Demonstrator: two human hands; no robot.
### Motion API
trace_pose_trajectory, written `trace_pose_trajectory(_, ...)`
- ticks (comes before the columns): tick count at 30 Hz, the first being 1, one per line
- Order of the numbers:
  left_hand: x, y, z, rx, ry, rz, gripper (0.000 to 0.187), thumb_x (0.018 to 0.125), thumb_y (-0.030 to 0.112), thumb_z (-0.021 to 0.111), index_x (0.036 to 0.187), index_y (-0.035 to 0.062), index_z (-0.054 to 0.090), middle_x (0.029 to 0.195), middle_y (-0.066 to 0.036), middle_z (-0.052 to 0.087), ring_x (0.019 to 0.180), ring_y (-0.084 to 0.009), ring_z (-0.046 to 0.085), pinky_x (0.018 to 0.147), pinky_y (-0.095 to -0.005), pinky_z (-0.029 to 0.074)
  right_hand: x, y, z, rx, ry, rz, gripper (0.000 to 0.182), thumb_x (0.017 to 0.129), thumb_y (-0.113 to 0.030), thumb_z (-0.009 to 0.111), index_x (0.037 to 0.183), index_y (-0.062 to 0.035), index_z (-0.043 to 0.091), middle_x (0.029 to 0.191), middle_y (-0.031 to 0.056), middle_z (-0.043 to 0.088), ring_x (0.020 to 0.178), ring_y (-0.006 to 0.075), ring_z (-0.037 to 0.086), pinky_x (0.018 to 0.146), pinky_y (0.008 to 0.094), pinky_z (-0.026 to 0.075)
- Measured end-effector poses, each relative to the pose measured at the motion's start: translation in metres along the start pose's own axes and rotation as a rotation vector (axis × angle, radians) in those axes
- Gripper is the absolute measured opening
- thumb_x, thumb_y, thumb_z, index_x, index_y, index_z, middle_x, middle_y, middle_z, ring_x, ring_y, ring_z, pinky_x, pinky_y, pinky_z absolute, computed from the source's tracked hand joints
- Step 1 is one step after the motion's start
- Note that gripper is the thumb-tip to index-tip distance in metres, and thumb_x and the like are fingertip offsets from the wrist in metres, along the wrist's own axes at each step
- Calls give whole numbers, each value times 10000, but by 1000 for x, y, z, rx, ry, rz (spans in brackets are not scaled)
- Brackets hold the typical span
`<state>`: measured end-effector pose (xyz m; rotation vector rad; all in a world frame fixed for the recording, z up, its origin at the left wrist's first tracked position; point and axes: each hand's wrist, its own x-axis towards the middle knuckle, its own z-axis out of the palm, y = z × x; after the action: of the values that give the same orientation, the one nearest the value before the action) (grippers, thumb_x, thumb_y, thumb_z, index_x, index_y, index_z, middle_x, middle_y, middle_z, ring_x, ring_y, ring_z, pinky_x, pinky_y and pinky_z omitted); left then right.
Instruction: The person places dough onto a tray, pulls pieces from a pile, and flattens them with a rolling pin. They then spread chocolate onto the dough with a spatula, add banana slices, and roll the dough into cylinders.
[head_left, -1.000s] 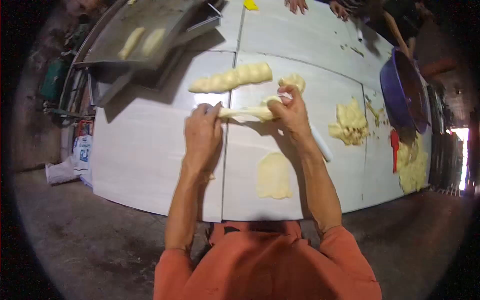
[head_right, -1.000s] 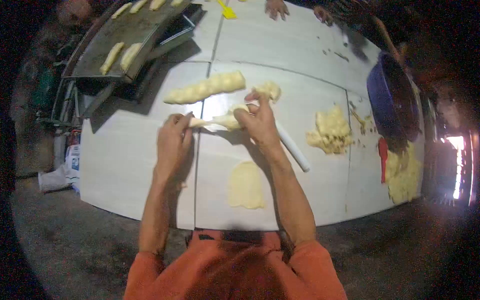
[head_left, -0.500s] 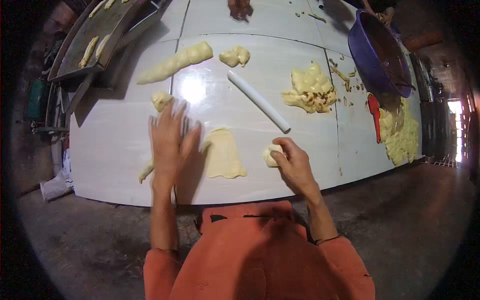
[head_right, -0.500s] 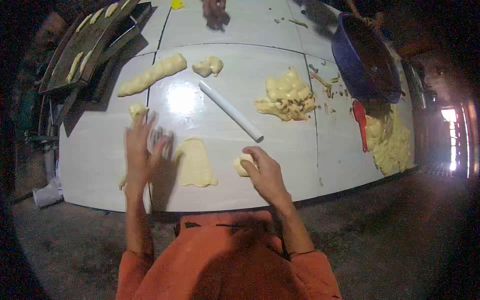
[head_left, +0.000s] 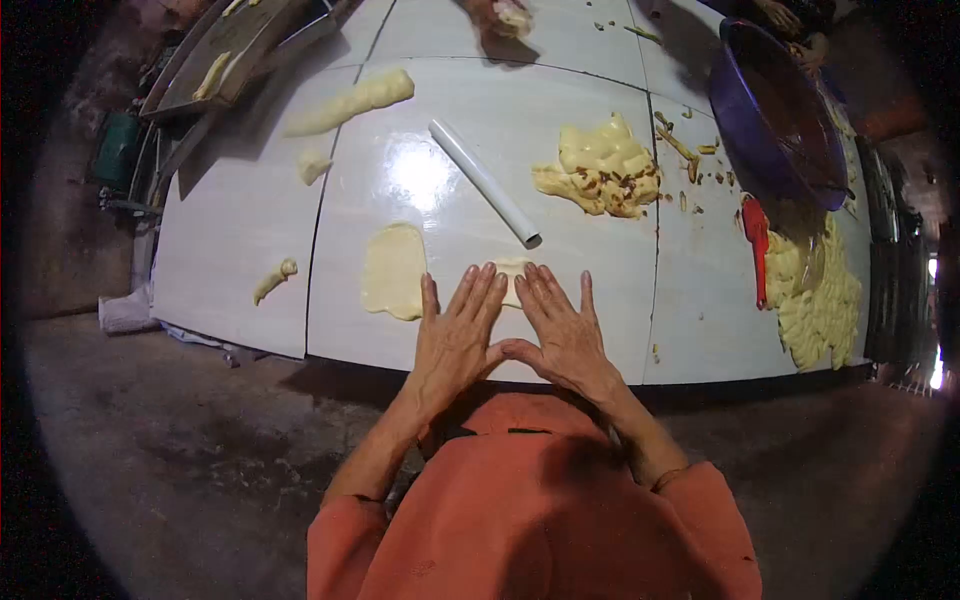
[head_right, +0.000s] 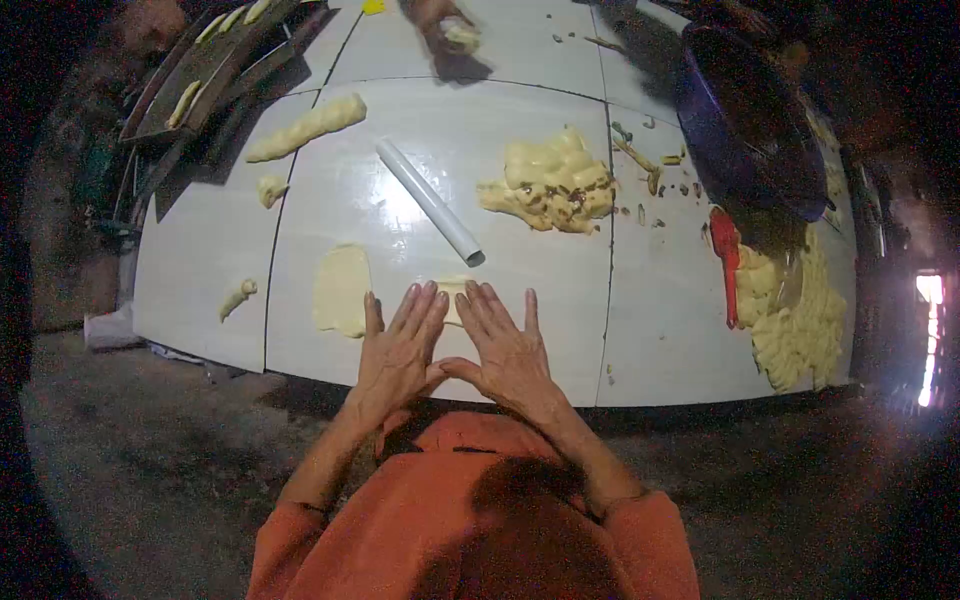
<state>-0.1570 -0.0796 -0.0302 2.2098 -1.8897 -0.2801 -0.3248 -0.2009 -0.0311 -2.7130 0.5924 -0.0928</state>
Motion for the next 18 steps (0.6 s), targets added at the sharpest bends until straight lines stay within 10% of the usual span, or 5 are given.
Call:
trace_pose_trajectory(4, 1, -6, -5, 70, -38, 38, 908, 939, 669, 541, 1605, 84, 341, 1670, -155, 331, 1543, -335, 318, 1195, -746, 91, -1, 11, -12, -66, 44, -43, 834, 983, -673, 473, 1556, -69, 426, 1620, 168, 406, 1510, 316, 368, 1221, 707, 112)
trace_pose_trajectory(7, -4, 5, 0, 112, -39, 43, 907, 943, 678, 538, 1598, 80, 348, 1661, -161, 344, 1546, -349, 301, 1188, -755, 97, 25, 22, -30, 231, 210, -24, 618, 936, -356, 717, 1422, -16, 542, 1400, 176, 568, 1263, 346, 559, 1080, 575, 390)
trace_pose_trajectory(14, 4, 2, -16, -143, 11, 14, 730, 980, 527, 609, 1543, 92, 450, 1620, -186, 395, 1509, -377, 358, 1185, -757, 125, 150, 34, -9, -91, 389, 73, 476, 928, -214, 711, 1338, -16, 572, 1085, 126, 627, 1025, 295, 607, 887, 444, 486)
trace_pose_trajectory(18, 5, -20, -34, -132, 423, -100, 737, 929, 265, 748, 1565, 107, 411, 1629, -195, 363, 1510, -388, 352, 1219, -697, 153, 120, 45, -50, 67, 369, -80, 377, 978, -195, 639, 1310, -23, 595, 1064, 154, 646, 1033, 339, 628, 881, 457, 481)
